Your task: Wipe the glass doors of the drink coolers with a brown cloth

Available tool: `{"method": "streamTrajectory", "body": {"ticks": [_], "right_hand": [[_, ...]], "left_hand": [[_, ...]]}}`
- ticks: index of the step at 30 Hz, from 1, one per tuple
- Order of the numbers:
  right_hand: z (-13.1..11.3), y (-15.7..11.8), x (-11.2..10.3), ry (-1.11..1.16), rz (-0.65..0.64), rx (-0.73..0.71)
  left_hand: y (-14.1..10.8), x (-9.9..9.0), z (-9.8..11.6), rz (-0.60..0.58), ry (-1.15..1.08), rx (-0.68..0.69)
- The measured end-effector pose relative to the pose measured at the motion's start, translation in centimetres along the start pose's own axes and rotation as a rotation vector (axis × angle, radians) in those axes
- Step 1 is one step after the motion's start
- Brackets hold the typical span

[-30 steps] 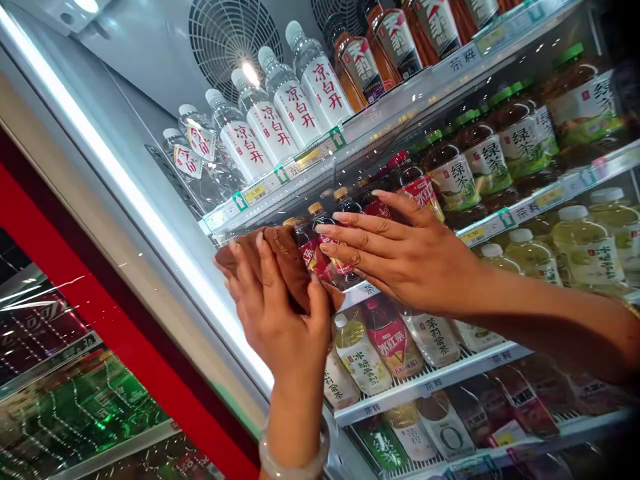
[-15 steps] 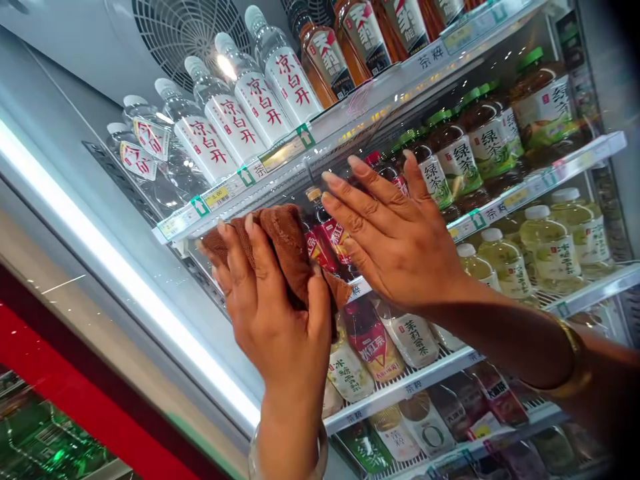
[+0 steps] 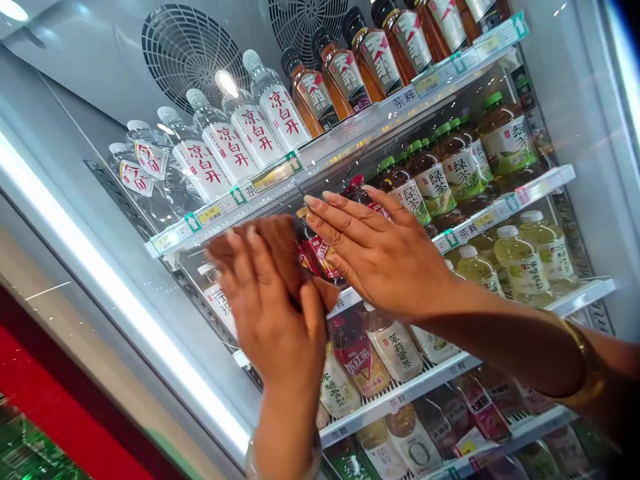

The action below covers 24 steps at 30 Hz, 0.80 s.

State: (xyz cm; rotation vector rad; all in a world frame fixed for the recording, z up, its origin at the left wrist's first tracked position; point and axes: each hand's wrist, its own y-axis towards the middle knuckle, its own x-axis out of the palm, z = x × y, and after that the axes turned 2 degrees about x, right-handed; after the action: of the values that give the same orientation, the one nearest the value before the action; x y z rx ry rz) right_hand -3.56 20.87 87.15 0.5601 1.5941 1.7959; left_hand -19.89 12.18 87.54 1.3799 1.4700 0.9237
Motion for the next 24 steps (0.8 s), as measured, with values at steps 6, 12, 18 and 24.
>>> {"method": "streamTrajectory", "body": {"ticks": [6, 12, 18, 24], "right_hand": [[3.3, 0.3, -0.3, 0.122, -0.040, -0.169], [2.7, -0.2, 0.0, 0.160, 0.025, -0.084], [2.9, -0.3, 0.1, 0.119, 0.067, -0.075], [2.7, -0.3, 0.0, 0.100, 0.100, -0.060]], "left_hand": [[-2.7, 0.9, 1.9, -0.108, -0.051, 0.203], [0.9, 0.4, 0.6, -0.010, 0.012, -0.017], [-3.6, 1.8, 3.8, -0.109, -0.033, 0.231], [2.3, -0.6, -1.3, -0.020, 0.041, -0.029]]}}
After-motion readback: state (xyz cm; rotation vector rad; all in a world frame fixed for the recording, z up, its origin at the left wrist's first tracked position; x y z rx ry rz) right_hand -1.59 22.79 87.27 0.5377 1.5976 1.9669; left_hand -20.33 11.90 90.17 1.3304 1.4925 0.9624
